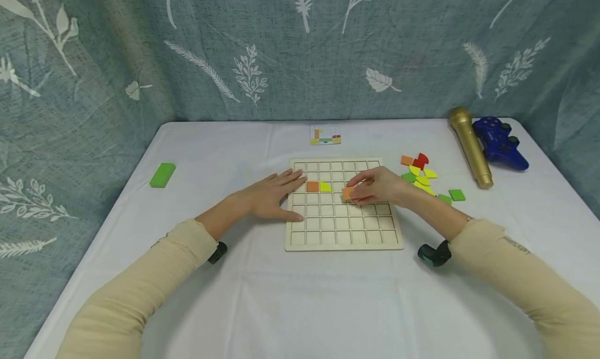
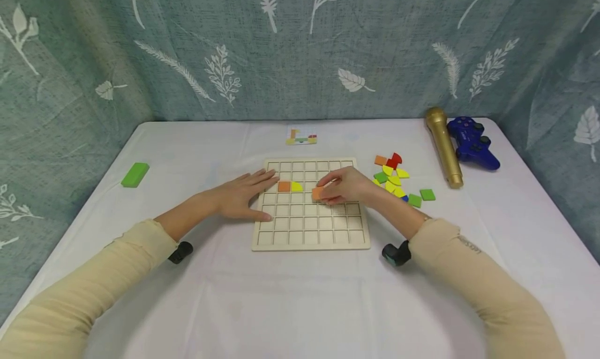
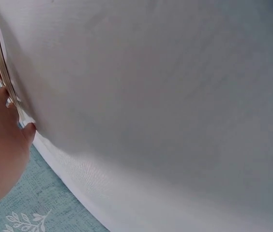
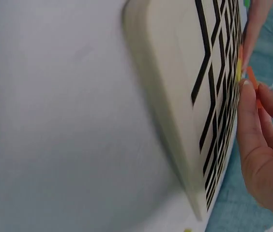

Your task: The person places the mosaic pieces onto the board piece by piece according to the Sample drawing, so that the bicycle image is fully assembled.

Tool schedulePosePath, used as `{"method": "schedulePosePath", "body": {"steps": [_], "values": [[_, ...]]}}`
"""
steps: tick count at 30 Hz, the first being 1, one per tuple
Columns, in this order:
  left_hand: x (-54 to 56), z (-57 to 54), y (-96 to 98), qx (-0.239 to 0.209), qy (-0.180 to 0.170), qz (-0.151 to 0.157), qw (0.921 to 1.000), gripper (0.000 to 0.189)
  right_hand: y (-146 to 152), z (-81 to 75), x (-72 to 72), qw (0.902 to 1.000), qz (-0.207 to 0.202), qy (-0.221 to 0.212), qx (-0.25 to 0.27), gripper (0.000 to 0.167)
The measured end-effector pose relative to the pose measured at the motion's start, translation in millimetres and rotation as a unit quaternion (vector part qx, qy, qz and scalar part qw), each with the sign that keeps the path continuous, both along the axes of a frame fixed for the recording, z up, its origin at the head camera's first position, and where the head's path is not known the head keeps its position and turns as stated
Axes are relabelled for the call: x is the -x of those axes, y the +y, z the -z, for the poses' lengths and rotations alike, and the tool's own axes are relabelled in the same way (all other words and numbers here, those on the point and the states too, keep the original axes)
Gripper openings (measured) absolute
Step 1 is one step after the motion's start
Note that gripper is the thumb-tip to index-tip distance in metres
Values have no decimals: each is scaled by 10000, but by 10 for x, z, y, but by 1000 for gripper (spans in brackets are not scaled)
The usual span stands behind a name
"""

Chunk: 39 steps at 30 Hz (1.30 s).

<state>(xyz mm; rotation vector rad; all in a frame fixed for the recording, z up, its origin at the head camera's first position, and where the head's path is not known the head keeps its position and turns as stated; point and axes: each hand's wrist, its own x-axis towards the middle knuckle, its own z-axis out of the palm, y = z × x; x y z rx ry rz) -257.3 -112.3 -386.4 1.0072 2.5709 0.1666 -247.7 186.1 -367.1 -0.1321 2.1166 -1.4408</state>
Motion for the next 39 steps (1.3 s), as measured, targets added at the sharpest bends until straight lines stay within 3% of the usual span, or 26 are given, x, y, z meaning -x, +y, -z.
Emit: {"method": "schedulePosePath", "body": {"steps": [9, 17, 26, 35, 39], "values": [[28, 1, 17, 32, -76, 7, 10000, 101, -366, 21, -29, 9997, -78, 152, 171, 27], [13, -9, 19, 12, -124, 30, 9999, 101, -596, 79, -24, 9995, 109, 265, 109, 26], [8, -10, 13, -6, -100, 59, 9999, 100, -700, 72, -62, 9992, 179, 338, -98, 27], [18, 1, 0, 12, -68, 26, 10000, 100, -714, 52, -78, 9934, -61, 985, -587, 22], [25, 10, -8, 21, -39, 36, 10000, 100, -715, 49, -78, 9923, -130, 1076, -602, 21]]}}
